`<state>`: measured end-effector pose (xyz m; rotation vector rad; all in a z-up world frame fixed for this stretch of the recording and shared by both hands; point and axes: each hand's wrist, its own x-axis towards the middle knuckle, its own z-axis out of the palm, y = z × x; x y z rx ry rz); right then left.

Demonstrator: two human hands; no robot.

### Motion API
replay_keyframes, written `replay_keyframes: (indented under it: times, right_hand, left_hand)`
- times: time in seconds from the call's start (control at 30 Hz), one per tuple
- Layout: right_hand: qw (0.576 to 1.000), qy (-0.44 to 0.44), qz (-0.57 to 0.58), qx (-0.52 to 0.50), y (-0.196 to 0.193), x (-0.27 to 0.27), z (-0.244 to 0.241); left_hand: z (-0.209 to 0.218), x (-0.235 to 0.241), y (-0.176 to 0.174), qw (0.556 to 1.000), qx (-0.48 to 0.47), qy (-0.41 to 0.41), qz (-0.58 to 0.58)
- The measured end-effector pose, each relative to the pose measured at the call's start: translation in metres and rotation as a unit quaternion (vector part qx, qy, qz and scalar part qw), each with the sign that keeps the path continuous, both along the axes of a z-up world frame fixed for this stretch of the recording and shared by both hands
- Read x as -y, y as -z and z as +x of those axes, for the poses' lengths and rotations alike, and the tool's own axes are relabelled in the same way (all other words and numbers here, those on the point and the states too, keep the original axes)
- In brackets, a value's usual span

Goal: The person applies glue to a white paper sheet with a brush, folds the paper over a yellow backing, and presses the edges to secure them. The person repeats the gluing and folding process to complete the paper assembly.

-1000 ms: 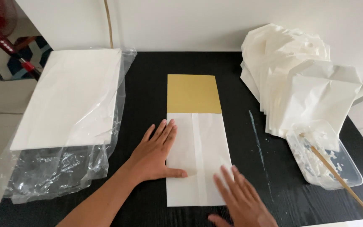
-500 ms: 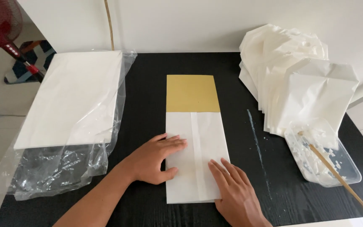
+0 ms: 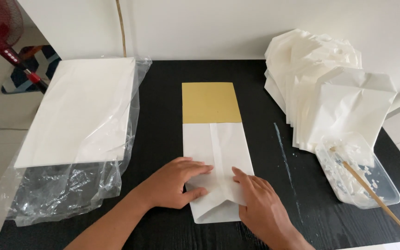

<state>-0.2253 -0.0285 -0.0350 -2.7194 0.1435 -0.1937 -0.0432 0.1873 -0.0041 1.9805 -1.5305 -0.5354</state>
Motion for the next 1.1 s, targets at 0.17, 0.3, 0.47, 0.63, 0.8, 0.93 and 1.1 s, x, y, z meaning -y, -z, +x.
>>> replay_keyframes:
  times: [0.17,0.3,0.47,0.63,0.8,0.93,1.1]
  right_hand:
    - [0.99,0.049,0.049,-0.127,-0.038,-0.001,0.022]
    - [0.968,0.071,0.092,-0.224,-0.07,-0.005,0.044]
    - [0.964,0.083,0.089,-0.235,-0.081,-0.006,0.056]
    - [0.94,0.145,0.153,-0.268,-0.105,-0.018,0.059]
    - [0.934,0.168,0.154,-0.276,-0.109,-0.019,0.06]
    - [0.954,0.108,0.12,-0.254,-0.084,-0.006,0.055]
    - [0.963,0.067,0.108,-0.238,-0.065,0.006,0.044]
  left_hand:
    - [0.0,0.002,0.0,0.999,-0.048,-0.022,0.002]
    - [-0.002,0.005,0.004,0.997,-0.067,-0.04,0.012]
    - [0.0,0.008,0.019,0.996,-0.042,-0.075,-0.013]
    - [0.001,0.01,0.013,0.996,-0.038,-0.071,-0.043]
    - [0.008,-0.003,-0.003,0.993,-0.1,-0.057,-0.005]
    - [0.011,-0.008,-0.008,0.995,-0.091,-0.028,0.025]
    - [0.012,-0.002,-0.005,0.993,-0.081,-0.044,0.069]
